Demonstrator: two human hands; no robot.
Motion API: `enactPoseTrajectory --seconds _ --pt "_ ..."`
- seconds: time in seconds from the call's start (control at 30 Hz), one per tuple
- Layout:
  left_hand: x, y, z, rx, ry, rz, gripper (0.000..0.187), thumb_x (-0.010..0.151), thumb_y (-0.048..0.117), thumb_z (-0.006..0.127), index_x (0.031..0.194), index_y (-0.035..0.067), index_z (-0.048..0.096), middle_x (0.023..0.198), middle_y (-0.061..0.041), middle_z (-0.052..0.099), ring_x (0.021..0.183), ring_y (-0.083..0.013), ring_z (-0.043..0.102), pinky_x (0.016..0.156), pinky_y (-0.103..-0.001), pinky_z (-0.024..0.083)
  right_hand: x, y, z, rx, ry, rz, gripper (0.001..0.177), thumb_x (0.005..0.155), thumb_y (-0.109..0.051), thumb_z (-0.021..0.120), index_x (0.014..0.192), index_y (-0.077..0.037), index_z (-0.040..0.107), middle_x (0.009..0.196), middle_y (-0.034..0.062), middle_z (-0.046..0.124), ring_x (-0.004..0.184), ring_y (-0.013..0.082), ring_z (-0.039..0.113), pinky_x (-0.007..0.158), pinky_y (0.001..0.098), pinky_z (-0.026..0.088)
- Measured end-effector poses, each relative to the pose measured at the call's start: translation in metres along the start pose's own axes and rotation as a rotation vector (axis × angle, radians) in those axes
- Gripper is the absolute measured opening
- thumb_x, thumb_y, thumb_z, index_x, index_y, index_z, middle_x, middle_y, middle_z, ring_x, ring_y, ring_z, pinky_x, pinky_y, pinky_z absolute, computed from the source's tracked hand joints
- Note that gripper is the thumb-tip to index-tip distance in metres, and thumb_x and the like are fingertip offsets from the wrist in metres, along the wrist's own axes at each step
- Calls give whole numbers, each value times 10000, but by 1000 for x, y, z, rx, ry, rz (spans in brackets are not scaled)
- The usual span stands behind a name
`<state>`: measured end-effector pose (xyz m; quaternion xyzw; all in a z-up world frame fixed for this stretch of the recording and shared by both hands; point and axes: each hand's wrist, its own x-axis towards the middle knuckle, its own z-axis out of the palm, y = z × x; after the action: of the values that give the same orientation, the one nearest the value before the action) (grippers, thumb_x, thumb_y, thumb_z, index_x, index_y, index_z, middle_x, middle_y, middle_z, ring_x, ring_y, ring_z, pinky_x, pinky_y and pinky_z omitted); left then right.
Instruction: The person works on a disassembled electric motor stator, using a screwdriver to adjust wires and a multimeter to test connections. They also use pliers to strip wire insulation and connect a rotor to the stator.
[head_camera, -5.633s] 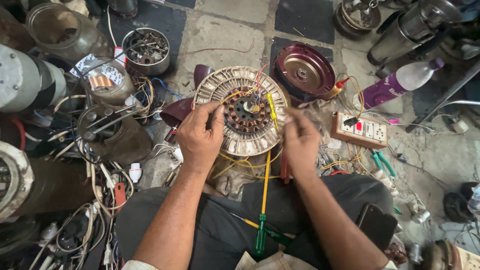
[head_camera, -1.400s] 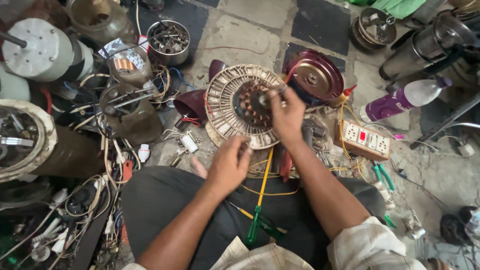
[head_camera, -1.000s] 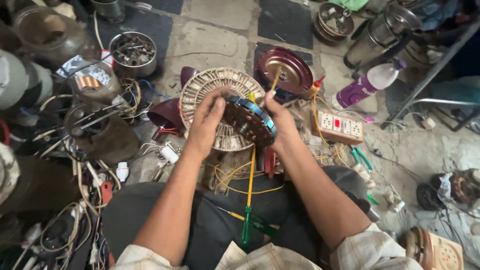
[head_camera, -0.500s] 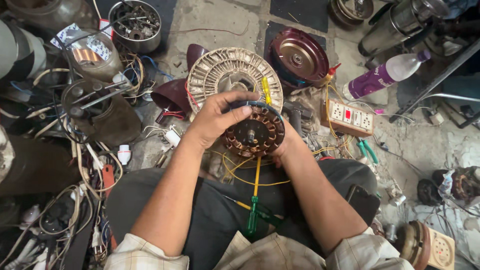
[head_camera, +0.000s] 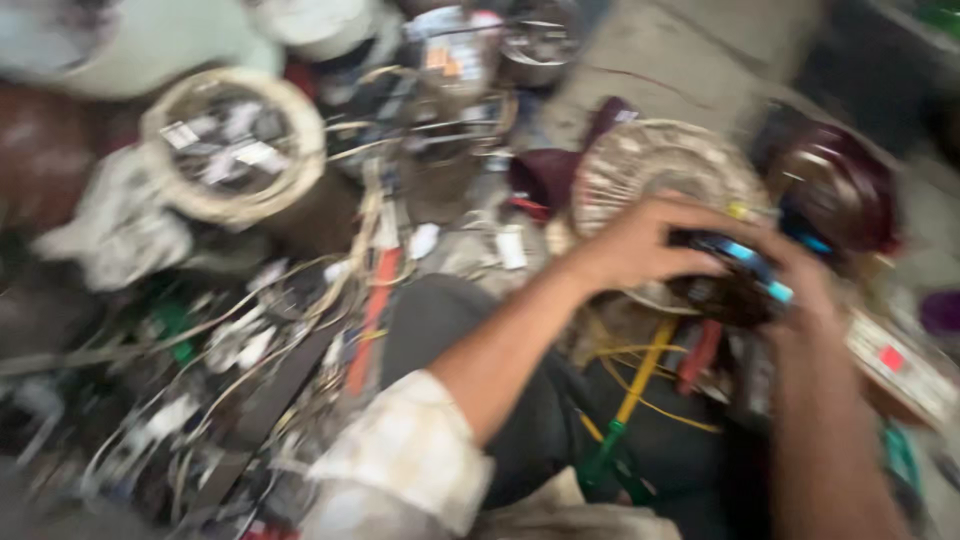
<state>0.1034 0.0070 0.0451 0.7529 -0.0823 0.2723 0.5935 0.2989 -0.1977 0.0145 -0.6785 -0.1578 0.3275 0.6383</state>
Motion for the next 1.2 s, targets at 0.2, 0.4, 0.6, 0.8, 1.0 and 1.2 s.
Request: enactPoseTrajectory --seconds 0.2,0.4,0.6,0.8,1.0,1.2 --pt "6 -31 28 548 23 0 543 799 369 829 1323 387 688 1376 109 678 1324 -159 555 1170 -362 467 69 45 -56 4 -244 -119 299 1220 -358 538 1238 -61 560 1108 49 592 1027 159 616 905 359 525" --pt "0 -17 28 911 18 95 336 869 245 654 1197 301 703 1252 123 660 1264 -162 537 1103 -382 476 83 36 -49 -117 -265 -264 360 1217 -345 497 1156 -6 601 1010 46 604 897 123 571 887 289 497" --pt "-7 17 23 1100 41 275 178 881 244 590 1026 194 681 1132 55 610 1197 -178 541 1063 -461 452 29 -31 16 -314 -6 -143 275 1180 -276 619 1198 -12 695 916 15 623 813 119 518 705 269 399" --pt "-11 28 24 1092 29 290 125 913 250 590 1007 206 661 1033 48 565 1144 -170 546 1085 -483 459 14 -57 48 -335 -32 -204 267 1104 -247 599 1186 -11 693 968 20 655 834 104 566 725 257 442" --pt "-10 9 24 1080 89 273 139 884 227 590 1002 200 657 1036 34 567 1132 -181 552 1047 -477 487 35 -39 48 -429 -68 -370 281 1163 -216 580 1274 29 660 1135 64 689 1019 152 623 884 278 477" --pt "-10 -41 40 1076 209 326 183 834 179 617 994 155 702 1189 11 621 1140 -216 548 927 -458 490 60 -3 35 -717 -36 -427 285 1194 -212 539 1293 36 636 1193 115 681 1077 211 634 924 318 485"
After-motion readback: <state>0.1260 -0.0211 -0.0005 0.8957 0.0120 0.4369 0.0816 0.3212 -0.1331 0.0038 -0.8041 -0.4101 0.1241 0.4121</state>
